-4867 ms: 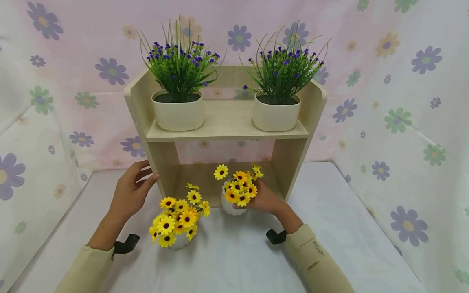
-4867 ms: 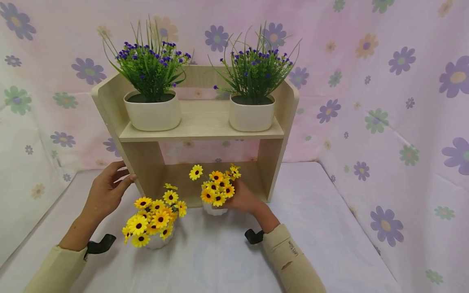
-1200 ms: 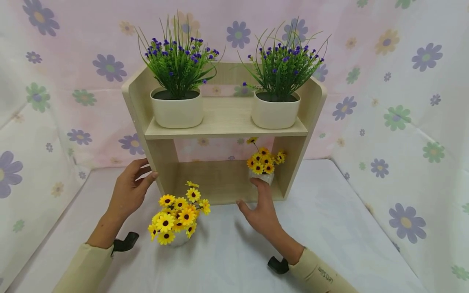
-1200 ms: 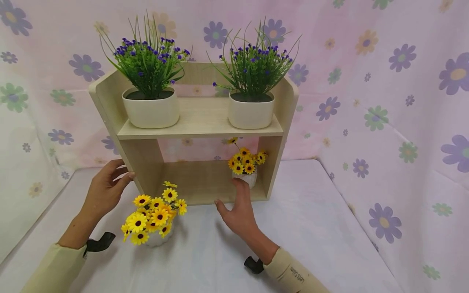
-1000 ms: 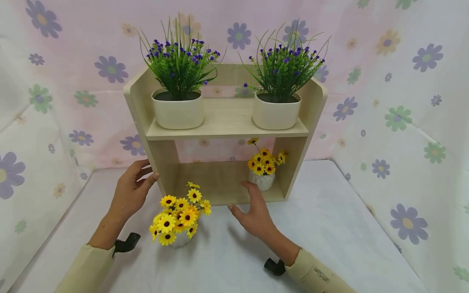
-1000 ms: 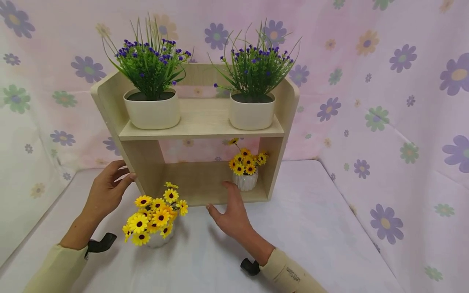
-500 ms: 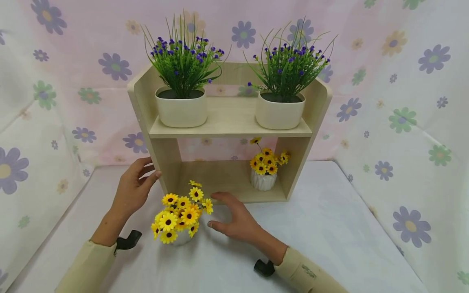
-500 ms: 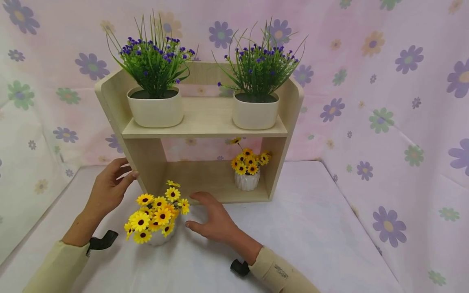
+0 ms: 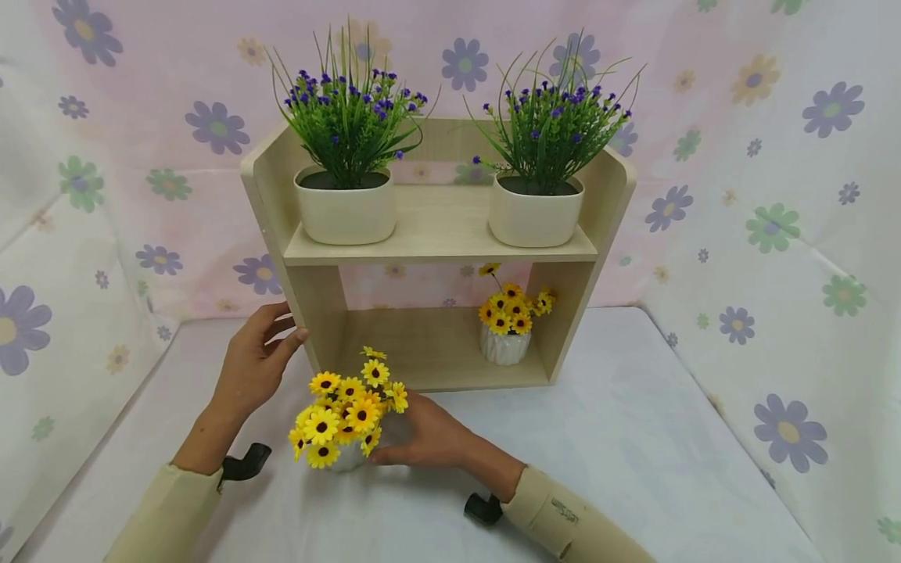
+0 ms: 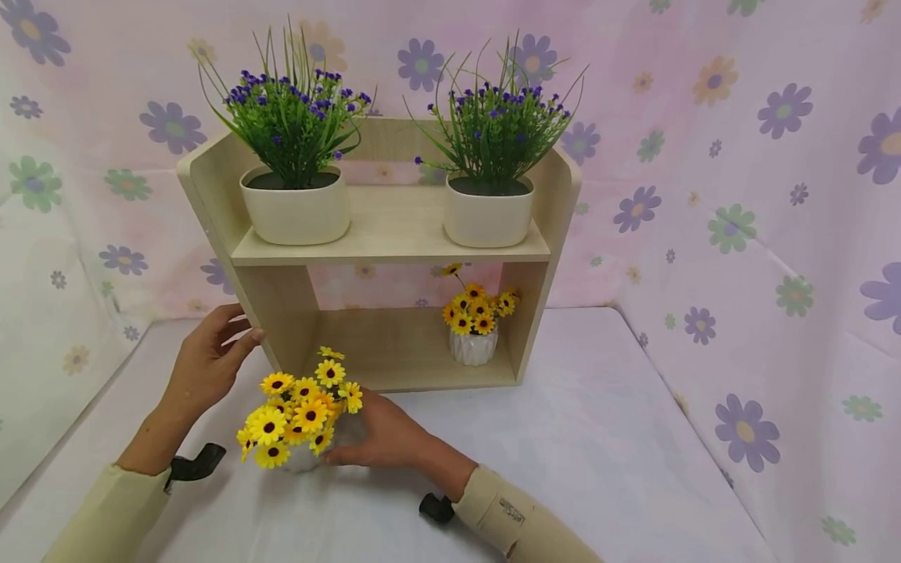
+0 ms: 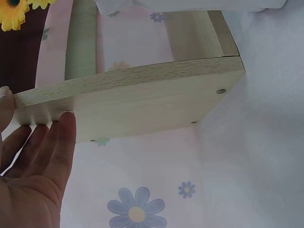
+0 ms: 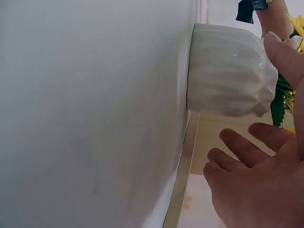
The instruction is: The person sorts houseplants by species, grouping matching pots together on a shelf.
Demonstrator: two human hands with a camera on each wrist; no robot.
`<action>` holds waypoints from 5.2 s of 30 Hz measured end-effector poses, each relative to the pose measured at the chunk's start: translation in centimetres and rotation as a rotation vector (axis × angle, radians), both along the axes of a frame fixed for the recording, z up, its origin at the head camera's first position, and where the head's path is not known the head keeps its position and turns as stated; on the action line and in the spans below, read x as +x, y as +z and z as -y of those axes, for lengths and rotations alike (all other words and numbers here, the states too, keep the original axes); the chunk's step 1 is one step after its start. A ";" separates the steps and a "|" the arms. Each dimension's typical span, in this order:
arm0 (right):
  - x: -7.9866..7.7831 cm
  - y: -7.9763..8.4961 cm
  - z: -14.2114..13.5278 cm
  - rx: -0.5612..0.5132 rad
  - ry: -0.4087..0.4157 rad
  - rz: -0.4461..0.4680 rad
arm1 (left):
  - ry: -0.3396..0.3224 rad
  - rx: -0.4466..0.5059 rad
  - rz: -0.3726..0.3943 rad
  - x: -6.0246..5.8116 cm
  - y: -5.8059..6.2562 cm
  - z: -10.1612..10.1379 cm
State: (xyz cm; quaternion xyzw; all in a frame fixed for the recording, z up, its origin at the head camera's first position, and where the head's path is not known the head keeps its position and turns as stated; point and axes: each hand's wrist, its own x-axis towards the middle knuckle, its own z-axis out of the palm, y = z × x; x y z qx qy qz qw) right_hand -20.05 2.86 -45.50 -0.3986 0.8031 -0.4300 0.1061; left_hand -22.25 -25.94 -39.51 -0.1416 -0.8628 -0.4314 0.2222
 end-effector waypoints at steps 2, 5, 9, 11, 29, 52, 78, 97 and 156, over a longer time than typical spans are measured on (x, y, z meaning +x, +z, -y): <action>0.0 0.0 0.3 -0.004 0.019 0.012 | -0.002 0.002 0.001 0.0 0.0 0.0; 0.1 0.0 0.9 -0.010 0.039 0.015 | -0.001 0.001 0.005 0.0 0.0 0.0; 0.1 -0.1 1.8 -0.012 0.046 -0.001 | 0.006 0.001 0.014 0.1 0.1 -0.1; 0.0 0.0 2.3 -0.003 0.052 -0.006 | 0.007 0.002 0.017 0.1 0.1 -0.1; -0.1 -0.2 4.6 0.031 -0.005 0.042 | -0.037 0.020 -0.033 -0.2 -0.2 0.2; 0.9 -0.3 4.4 -0.046 -0.087 0.087 | -0.016 0.011 -0.015 -0.2 -0.4 0.3; -1.7 2.0 2.7 -0.229 -0.166 0.049 | -0.021 0.027 -0.020 -0.3 -0.1 0.1; -5.1 0.9 2.7 -0.276 -0.282 0.004 | -0.035 0.041 -0.033 -0.4 -0.4 0.0; -8.8 -1.4 5.1 -0.239 -0.465 -0.058 | -0.061 0.046 -0.061 1.9 2.6 -1.7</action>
